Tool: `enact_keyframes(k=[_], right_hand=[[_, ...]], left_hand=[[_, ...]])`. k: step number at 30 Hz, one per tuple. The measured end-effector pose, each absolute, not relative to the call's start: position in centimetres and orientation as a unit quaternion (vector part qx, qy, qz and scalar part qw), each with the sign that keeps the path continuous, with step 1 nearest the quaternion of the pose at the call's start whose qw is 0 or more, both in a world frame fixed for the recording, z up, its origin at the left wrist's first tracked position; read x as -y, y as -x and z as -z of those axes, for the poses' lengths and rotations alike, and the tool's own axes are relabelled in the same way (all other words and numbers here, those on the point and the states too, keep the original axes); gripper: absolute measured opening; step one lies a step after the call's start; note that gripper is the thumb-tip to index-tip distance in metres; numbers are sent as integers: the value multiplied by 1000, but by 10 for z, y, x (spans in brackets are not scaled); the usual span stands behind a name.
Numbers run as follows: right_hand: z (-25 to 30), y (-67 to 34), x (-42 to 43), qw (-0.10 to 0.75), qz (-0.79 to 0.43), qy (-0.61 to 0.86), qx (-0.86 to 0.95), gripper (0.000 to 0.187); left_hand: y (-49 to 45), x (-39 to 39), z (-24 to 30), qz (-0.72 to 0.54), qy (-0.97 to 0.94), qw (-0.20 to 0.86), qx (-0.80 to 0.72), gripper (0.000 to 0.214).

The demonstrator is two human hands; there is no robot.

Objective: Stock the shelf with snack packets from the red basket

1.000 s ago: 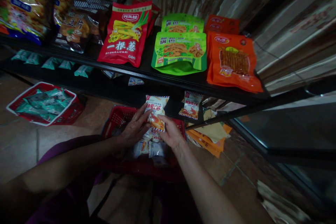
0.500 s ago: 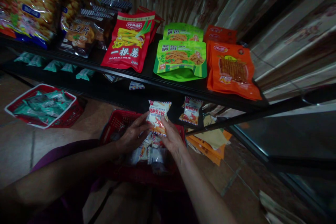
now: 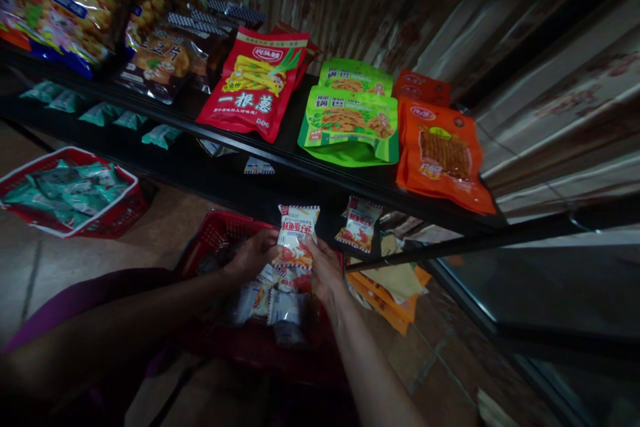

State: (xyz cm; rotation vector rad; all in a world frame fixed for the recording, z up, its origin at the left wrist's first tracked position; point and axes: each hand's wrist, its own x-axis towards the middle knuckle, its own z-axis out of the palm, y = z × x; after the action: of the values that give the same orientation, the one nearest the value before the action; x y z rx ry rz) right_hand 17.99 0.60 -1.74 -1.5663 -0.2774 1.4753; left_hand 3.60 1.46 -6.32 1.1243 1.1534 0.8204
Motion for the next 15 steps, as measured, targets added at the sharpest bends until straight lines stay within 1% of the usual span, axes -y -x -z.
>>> enact_keyframes(k=[4, 9, 12, 15], right_hand=[[28, -189, -8, 469, -585, 652, 115, 11], [45, -201, -12, 483, -550, 661, 162, 21], [52, -205, -23, 462, -515, 697, 191, 24], [57, -213, -45, 459, -473, 722, 209, 35]], left_hand=[[-53, -23, 73, -357, -478, 597, -536, 14], [-72, -33, 85, -375, -477, 581, -542, 13], [-82, -47, 90, -375, -479, 561, -561, 14], [-94, -69, 90, -372, -491, 532, -581, 15]])
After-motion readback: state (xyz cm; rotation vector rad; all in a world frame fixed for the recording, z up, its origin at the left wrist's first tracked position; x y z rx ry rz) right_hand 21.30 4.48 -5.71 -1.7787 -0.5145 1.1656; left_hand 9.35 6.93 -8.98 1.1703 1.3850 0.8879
